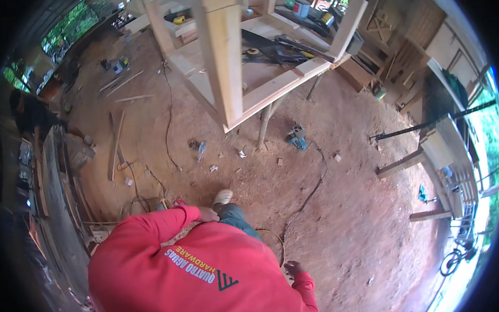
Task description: Measuring and fitting a curved wooden piece into a frame using a combination square and pencil.
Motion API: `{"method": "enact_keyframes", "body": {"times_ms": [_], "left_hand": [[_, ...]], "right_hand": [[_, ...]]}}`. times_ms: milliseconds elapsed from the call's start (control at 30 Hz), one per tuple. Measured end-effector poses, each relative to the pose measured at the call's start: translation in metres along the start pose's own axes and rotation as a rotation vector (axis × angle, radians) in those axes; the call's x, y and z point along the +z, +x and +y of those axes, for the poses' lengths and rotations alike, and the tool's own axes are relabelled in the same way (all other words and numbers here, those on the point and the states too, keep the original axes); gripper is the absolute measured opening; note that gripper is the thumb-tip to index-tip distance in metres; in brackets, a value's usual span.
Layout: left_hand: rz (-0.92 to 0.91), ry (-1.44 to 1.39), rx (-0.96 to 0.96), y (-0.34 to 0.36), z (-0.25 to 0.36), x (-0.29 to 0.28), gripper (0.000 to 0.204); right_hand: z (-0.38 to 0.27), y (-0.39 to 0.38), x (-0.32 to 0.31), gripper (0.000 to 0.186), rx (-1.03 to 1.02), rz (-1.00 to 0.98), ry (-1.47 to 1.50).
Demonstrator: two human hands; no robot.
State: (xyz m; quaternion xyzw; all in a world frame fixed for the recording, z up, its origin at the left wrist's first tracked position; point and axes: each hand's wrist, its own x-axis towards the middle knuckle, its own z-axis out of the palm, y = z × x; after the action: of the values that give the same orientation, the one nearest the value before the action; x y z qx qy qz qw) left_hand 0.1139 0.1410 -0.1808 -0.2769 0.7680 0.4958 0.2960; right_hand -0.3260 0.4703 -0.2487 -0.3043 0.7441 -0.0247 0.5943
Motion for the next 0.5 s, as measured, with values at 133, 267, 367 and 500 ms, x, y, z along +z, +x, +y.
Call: {"method": "enact_keyframes", "body": {"times_ms": [133,267,367,500], "left_hand": [[0.124,-0.207,-0.380,-0.043,0.001,0.004,0.093],[0.157,-0.080,-0.388,-0.053,-0.020,0.005,0.076],[0.401,-0.138,-0.200,-0.051,-0.074,0.008,0.056],[0.711,-0.295,-0.001,-0.063,-0.090,-0.042,0.033]], "right_hand": [[0.021,0.044,-0.012,0.057,-0.287,-0.060,-0.136],[-0.015,0.061,-0.068,0.040,-0.418,0.415,-0.449],[-0.198,0.017,-0.092,0.023,-0.352,0.535,-0.513],[-0.378,-0.081,-0.133,0.025,-0.610,0.991,-0.564]]}}
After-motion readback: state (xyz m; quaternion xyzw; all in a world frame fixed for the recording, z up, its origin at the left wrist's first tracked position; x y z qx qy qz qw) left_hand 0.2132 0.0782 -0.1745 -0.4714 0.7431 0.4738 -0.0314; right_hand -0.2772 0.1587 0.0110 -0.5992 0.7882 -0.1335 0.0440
